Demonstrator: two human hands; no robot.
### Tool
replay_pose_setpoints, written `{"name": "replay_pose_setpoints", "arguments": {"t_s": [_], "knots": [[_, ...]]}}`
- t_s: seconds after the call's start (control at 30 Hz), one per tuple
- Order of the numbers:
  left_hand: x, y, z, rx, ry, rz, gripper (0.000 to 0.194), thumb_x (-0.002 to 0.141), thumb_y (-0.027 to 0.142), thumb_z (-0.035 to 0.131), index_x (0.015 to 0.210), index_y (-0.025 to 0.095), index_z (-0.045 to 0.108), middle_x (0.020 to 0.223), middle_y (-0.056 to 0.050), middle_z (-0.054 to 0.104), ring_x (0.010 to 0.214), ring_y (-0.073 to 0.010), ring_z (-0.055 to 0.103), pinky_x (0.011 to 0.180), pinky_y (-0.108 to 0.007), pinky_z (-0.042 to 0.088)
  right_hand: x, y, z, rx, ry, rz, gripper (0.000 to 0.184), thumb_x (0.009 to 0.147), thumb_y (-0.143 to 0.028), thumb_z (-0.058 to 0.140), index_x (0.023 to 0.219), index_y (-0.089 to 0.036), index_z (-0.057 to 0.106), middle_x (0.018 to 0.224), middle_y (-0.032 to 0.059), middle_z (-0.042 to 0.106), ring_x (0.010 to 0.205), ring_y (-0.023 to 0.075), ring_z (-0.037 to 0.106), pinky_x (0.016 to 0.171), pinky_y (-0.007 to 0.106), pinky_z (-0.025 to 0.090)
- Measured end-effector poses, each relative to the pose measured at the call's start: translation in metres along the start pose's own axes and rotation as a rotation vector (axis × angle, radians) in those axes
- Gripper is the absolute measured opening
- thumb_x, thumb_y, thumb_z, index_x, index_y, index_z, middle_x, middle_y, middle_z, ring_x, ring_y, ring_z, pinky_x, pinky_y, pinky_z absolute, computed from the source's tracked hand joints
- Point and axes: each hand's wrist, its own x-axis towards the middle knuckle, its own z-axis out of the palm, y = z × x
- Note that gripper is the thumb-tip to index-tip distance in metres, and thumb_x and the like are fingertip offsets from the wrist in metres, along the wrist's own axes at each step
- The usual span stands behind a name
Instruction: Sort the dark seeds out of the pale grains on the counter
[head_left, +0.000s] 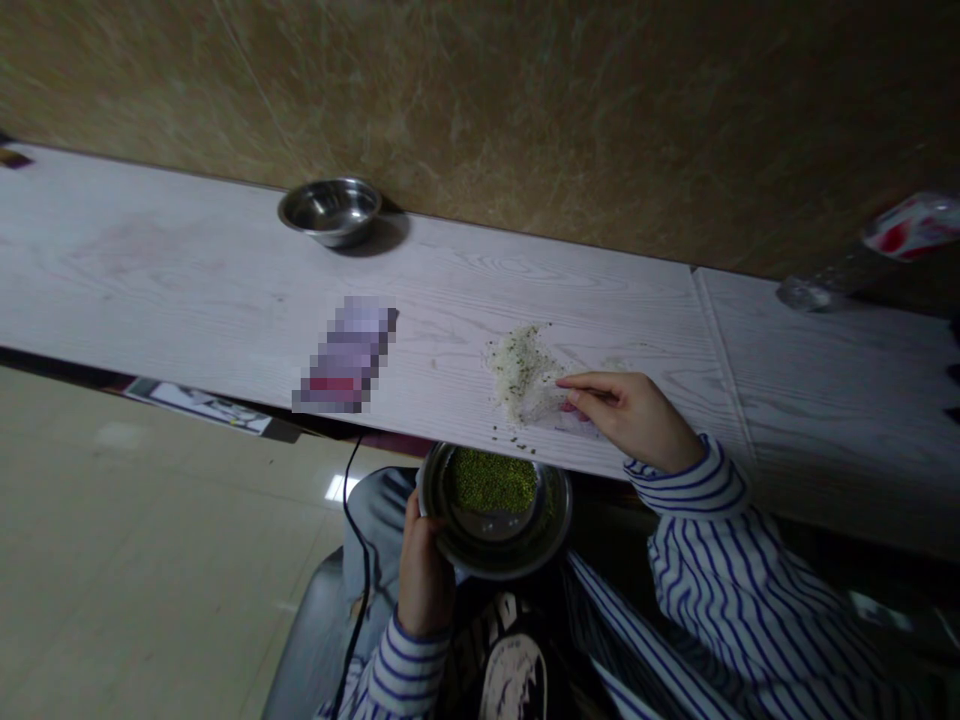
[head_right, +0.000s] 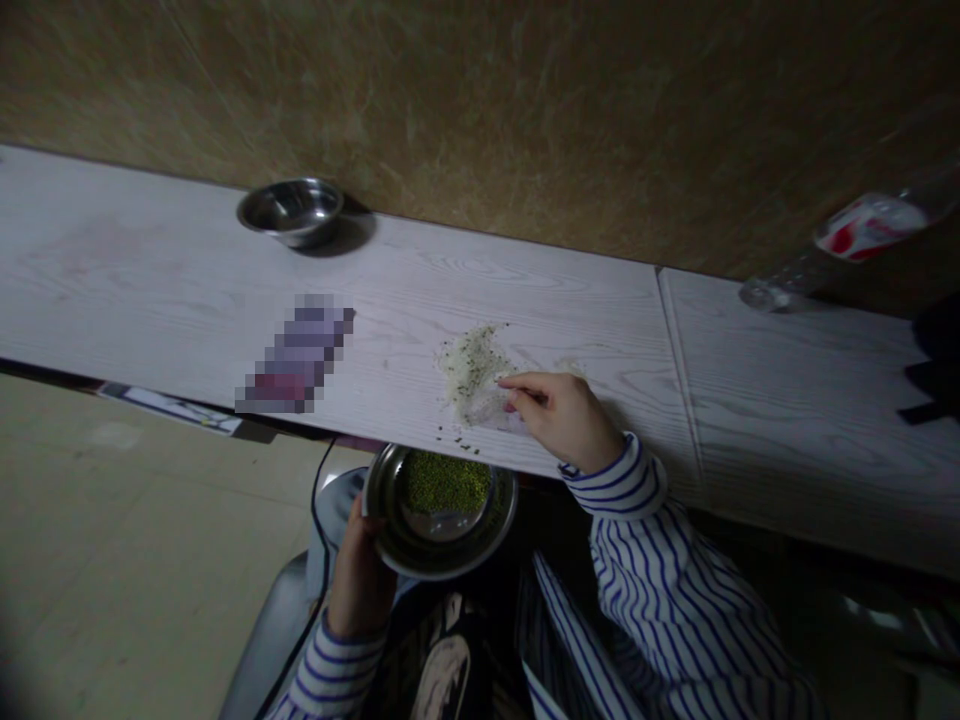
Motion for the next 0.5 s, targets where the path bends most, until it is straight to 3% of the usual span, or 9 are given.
{"name": "replay_pose_setpoints", "arguments": {"t_s": [0.3, 0.5], "knots": [[0.0, 0.001, 0.0, 0.001, -0.025, 0.001, 0.049, 0.074, 0.04, 0.073, 0.122, 0.027, 0.075, 0.138, -0.01, 0.08, 0.142, -0.0389, 0.068, 0.127, -0.057, 0.049, -0.011, -0.005, 0.007, -0.013, -0.045, -0.025, 0.03, 0.099, -0.017, 0.073, 0.118, -0.022, 0.096, 0.099, 0.0096, 0.095, 0.09, 0.0255, 0.092, 0.087, 0.036, 0.076], [0.0, -0.002, -0.002, 0.008, -0.021, 0.008, 0.049, 0.079, 0.042, 0.071, 0.125, 0.028, 0.075, 0.139, -0.01, 0.08, 0.146, -0.0396, 0.068, 0.13, -0.059, 0.05, -0.003, -0.003, 0.015, -0.058, -0.037, -0.059, 0.031, 0.102, -0.016, 0.071, 0.119, -0.024, 0.096, 0.103, 0.0092, 0.095, 0.092, 0.0253, 0.092, 0.086, 0.037, 0.076]]}}
